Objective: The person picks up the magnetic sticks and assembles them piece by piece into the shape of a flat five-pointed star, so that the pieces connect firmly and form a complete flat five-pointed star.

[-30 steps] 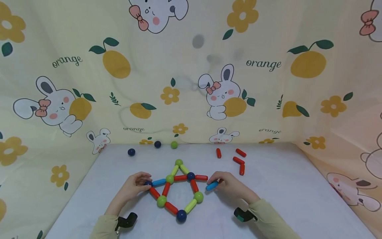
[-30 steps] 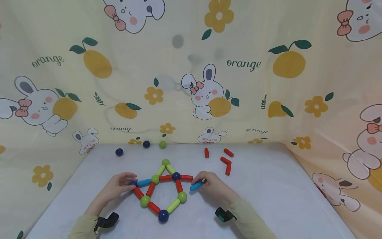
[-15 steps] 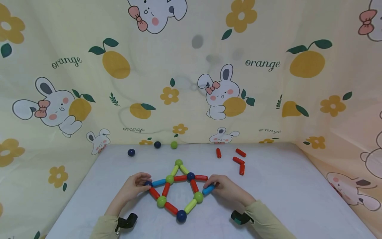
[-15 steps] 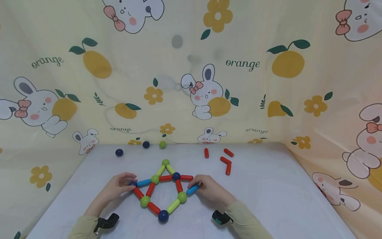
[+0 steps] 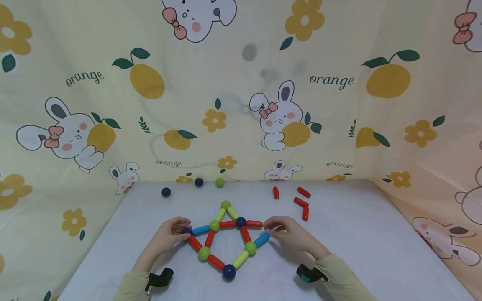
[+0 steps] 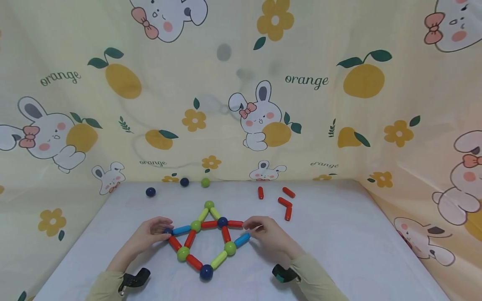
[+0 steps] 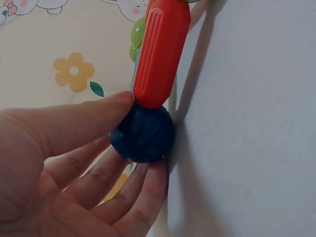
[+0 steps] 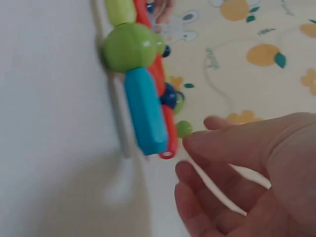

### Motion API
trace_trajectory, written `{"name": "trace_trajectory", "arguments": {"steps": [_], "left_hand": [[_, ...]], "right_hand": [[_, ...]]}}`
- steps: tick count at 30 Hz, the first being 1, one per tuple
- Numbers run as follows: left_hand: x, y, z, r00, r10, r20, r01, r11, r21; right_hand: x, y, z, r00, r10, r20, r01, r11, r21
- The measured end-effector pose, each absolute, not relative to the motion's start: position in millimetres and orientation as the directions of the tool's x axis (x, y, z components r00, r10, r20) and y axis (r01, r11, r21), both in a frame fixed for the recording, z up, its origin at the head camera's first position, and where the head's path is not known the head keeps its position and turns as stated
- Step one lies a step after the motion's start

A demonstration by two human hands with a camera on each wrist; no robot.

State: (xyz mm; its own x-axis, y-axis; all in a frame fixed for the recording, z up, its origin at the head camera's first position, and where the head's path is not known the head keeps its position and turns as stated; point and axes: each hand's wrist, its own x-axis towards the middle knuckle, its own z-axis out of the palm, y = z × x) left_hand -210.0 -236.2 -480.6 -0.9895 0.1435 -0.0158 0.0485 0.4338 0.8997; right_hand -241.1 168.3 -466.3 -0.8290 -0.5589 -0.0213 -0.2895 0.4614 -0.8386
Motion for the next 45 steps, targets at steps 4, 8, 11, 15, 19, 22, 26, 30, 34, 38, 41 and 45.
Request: {"name": "trace_trajectory", "arguments": {"steps": [4, 8, 11, 15, 19, 22, 26, 30, 34, 38, 41, 45], "left_hand": [[-208.4, -236.5, -478.6, -0.99, 0.138, -0.024, 0.041, 0.449, 0.893], [-208.8, -236.1, -477.7, -0.992, 0.117, -0.039, 0.02, 0.46, 0.888], [-210.3, -235.8, -478.6, -0.994, 0.103, -0.047, 0.006, 0.464, 0.886], [-213.2, -234.2, -480.9, -0.996, 0.062, -0.063, -0.026, 0.48, 0.877], [-216.1, -233.0, -484.0, -0.997, 0.034, -0.067, -0.042, 0.481, 0.876], [-217.3, -233.0, -486.9, -0.997, 0.052, -0.058, -0.027, 0.474, 0.88], [-214.9, -232.5, -487.6, -0.994, 0.099, -0.049, 0.002, 0.466, 0.885], [-208.7, -228.6, -482.5, -0.978, 0.202, -0.055, 0.043, 0.45, 0.892], [-201.7, -217.6, -478.4, -0.947, 0.305, -0.105, 0.04, 0.432, 0.901], [-193.3, -201.4, -475.4, -0.909, 0.381, -0.171, -0.008, 0.393, 0.92], [-185.4, -186.8, -470.4, -0.878, 0.432, -0.207, -0.046, 0.354, 0.934], [-176.3, -167.2, -464.4, -0.836, 0.493, -0.243, -0.09, 0.314, 0.945]], "right_hand": [[-235.2, 173.9, -460.4, -0.841, -0.541, -0.014, -0.261, 0.428, -0.866], [-226.1, 172.6, -463.6, -0.786, -0.612, -0.087, -0.156, 0.332, -0.93], [-217.4, 167.4, -469.0, -0.699, -0.7, -0.144, -0.08, 0.277, -0.957], [-207.4, 158.2, -473.5, -0.606, -0.774, -0.18, -0.004, 0.229, -0.973], [-200.9, 150.7, -475.6, -0.578, -0.787, -0.217, 0.08, 0.21, -0.974], [-198.9, 148.3, -475.8, -0.59, -0.769, -0.247, 0.112, 0.225, -0.968], [-201.4, 150.3, -473.7, -0.628, -0.731, -0.265, 0.122, 0.244, -0.962], [-209.6, 160.8, -472.7, -0.679, -0.679, -0.28, 0.153, 0.243, -0.958], [-223.0, 173.6, -475.6, -0.723, -0.628, -0.288, 0.185, 0.225, -0.957], [-237.7, 180.3, -477.7, -0.763, -0.584, -0.278, 0.217, 0.175, -0.96], [-247.1, 182.6, -476.8, -0.793, -0.543, -0.277, 0.225, 0.161, -0.961], [-254.0, 186.4, -471.9, -0.835, -0.474, -0.28, 0.227, 0.166, -0.96]]}}
